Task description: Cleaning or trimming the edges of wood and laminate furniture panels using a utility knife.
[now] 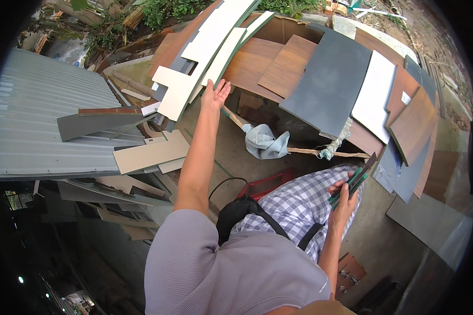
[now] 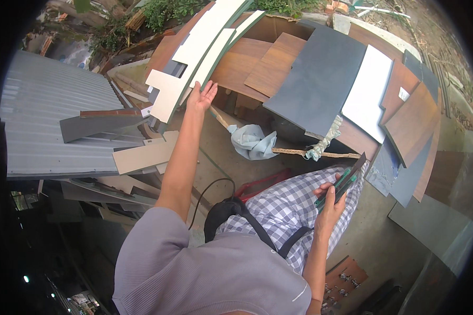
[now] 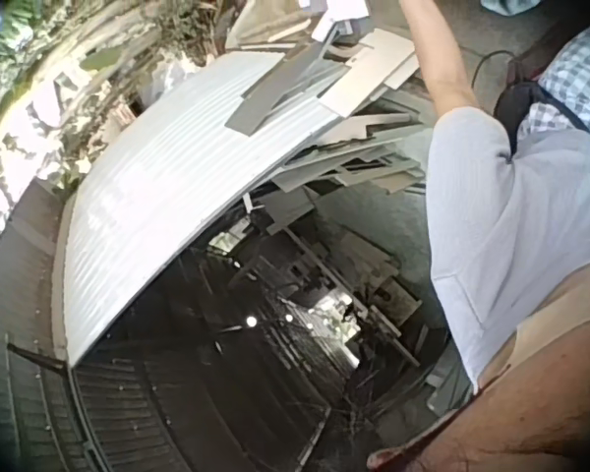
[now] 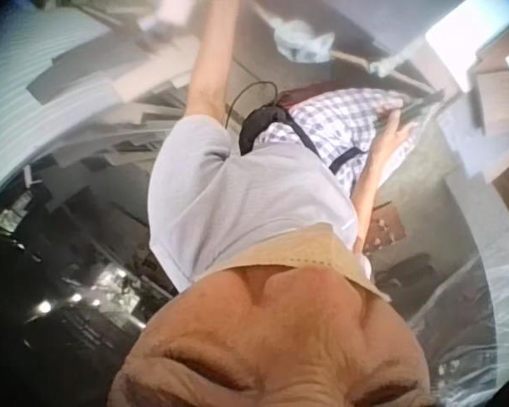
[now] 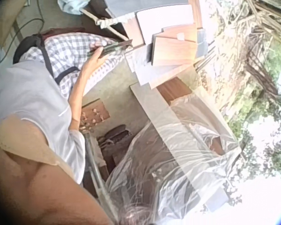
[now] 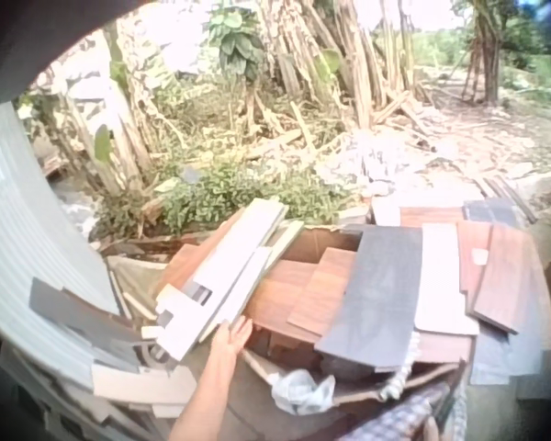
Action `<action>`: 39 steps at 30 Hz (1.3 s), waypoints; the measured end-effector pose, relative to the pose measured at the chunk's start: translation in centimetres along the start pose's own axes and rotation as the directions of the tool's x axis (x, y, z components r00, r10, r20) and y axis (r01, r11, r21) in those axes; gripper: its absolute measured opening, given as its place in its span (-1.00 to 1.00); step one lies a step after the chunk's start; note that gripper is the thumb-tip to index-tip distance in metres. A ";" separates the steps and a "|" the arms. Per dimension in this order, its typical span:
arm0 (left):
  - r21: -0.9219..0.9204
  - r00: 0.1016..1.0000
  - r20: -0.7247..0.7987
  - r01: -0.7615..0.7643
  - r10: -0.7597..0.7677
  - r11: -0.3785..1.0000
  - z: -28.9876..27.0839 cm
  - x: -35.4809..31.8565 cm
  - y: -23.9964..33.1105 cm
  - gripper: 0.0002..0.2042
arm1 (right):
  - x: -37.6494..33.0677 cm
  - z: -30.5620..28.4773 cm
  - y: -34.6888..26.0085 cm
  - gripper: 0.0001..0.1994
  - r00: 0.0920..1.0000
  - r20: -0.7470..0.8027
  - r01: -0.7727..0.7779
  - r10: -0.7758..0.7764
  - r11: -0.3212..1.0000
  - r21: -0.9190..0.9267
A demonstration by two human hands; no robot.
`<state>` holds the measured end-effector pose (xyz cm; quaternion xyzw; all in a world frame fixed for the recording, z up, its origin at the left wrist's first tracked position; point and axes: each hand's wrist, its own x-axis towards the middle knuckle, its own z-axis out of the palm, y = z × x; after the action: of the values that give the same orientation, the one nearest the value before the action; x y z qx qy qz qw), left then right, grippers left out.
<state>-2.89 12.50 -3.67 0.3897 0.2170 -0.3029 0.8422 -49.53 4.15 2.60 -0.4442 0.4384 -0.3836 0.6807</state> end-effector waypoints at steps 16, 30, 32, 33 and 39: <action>0.092 0.284 0.658 -0.950 0.697 0.300 12.7 -22.0 0.8 -0.58 | -0.4 -5.3 -1.7 -0.67 0.980 -0.193 0.066 -0.057 0.997 0.037; 0.149 0.268 0.910 -0.923 0.316 0.354 13.1 -27.4 -14.9 -0.68 | -1.7 -4.9 -3.7 -0.48 0.986 -0.103 0.108 -0.135 0.968 -0.227; 0.136 0.241 0.929 -0.929 0.282 0.346 13.1 -28.1 -14.9 -0.67 | -1.9 -4.2 -5.5 -0.50 0.994 0.018 0.104 -0.103 0.952 -0.289; 0.123 0.232 0.929 -0.928 0.288 0.351 13.0 -28.3 -14.9 -0.66 | -2.0 -3.4 -6.5 -0.51 0.991 0.051 0.137 -0.127 0.945 -0.298; 0.139 0.248 0.934 -0.916 0.259 0.376 12.1 -28.6 -14.7 -0.63 | -2.7 0.6 -11.5 -0.55 0.864 0.302 0.500 -0.404 0.764 -0.407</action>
<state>-31.97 5.21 13.15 0.5382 -0.4998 -0.1115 0.6694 -51.41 3.19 14.29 -0.7245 0.3285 -0.3723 0.4781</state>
